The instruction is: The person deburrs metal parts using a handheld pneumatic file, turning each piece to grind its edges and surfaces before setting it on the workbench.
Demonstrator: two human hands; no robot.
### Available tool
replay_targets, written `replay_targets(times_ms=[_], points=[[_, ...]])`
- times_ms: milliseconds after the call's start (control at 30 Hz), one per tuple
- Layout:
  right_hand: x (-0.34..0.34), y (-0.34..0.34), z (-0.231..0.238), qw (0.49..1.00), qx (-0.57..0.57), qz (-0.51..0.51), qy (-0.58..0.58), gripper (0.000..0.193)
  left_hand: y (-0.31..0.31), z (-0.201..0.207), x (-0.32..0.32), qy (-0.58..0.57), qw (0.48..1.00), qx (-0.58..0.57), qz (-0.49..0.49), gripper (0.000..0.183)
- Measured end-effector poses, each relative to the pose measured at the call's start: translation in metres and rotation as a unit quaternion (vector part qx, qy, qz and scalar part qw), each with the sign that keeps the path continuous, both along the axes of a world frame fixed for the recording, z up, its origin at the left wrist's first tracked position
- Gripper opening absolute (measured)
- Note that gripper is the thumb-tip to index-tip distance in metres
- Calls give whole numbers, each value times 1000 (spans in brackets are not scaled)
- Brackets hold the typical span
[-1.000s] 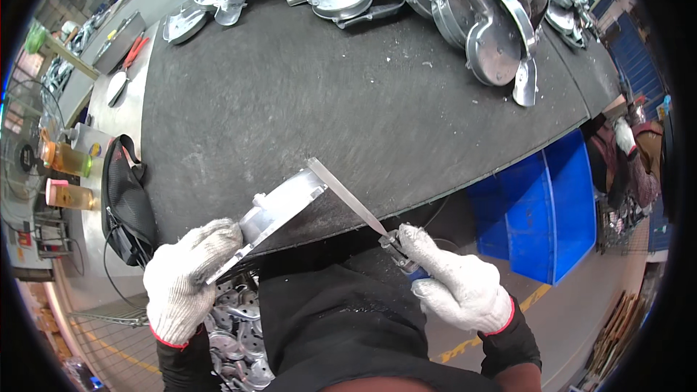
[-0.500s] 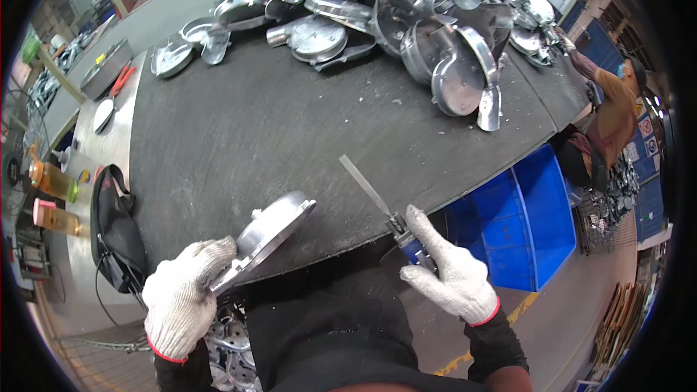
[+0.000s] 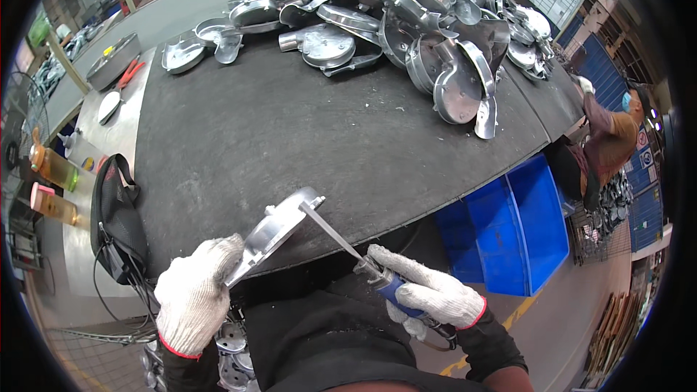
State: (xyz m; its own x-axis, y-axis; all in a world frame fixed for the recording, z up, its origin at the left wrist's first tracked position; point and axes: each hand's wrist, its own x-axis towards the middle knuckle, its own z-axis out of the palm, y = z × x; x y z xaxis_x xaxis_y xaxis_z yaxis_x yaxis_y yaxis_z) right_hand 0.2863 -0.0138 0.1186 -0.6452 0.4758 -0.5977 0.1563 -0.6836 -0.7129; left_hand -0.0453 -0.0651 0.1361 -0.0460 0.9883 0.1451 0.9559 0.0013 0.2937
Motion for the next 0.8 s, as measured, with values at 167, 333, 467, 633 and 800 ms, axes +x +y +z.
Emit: replay_targets(times_ms=[167,333,467,633,800], points=[[1,7,-2,1000,4,9,-22,72,-1,1,1,38,999,-6,-4,39],[14,-5,7,1000,-4,-25,-12,76,11,-3,7,13,1000,-1,-19,36],[15,-24,-10,978,182,-82,-53,89,13,-4,-3,6,996,81,-31,28],[4,-61,-7,933,216,-177,-228,90,39,25,15,27,997,16,-76,13],[13,-77,16,834,237,-440,-235,91,61,24,22,62,991,37,-115,9]])
